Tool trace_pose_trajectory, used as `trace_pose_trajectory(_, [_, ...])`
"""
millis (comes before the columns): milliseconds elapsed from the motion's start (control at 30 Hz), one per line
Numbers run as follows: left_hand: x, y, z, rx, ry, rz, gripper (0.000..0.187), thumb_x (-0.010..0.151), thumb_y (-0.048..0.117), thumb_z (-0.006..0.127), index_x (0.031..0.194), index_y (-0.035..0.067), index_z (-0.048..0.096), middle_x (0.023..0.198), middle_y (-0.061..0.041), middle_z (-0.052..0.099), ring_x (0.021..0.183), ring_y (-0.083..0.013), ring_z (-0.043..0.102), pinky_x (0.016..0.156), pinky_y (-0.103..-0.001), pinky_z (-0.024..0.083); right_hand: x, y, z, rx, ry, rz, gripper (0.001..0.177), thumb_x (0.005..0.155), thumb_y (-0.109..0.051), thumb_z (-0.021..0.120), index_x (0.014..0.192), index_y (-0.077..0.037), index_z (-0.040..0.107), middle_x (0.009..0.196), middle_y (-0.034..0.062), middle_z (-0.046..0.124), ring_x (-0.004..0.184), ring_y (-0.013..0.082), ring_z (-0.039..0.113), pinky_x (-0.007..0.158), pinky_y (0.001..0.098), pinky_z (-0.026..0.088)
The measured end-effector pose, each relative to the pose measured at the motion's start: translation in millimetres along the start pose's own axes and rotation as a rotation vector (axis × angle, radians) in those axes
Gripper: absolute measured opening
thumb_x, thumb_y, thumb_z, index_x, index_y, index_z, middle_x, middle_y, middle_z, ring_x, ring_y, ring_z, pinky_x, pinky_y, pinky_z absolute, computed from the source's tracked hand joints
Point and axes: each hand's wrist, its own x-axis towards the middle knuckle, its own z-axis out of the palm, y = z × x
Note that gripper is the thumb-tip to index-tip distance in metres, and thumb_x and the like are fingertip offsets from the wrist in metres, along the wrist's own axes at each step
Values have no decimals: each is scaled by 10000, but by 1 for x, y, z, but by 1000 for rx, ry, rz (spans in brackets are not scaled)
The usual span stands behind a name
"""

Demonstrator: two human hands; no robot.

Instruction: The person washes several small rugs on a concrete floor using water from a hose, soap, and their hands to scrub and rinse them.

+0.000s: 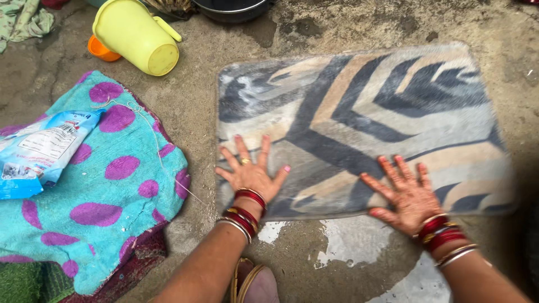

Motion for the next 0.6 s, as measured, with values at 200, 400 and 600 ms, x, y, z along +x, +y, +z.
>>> trace_pose_trajectory(200, [-48,69,14,83,-272,349,884,912,725,413,1652,408,49,1663,-304,-51,1521,-545,-8,1117,-791,103,-19,126,77,95,138,495,700,918,-611,271,1589,-481,119,1718,68,0,1548,342,34,1163,625,114])
trace_pose_trajectory(400, [7,40,9,187,-73,689,637,975,648,308,1568,486,142,1707,-96,1,1558,-362,-3,1218,-613,25,20,43,68,247,285,724,1057,882,-736,366,1613,-36,61,1600,360,-11,1481,505,-45,1173,592,36])
trace_pose_trajectory(600, [60,-16,18,6,250,330,635,1026,479,357,1621,337,186,1710,-66,59,1571,-284,42,1250,-500,37,67,-105,-8,208,174,598,899,968,-608,241,1596,-19,-20,1656,256,-102,1532,385,-112,1222,493,-66])
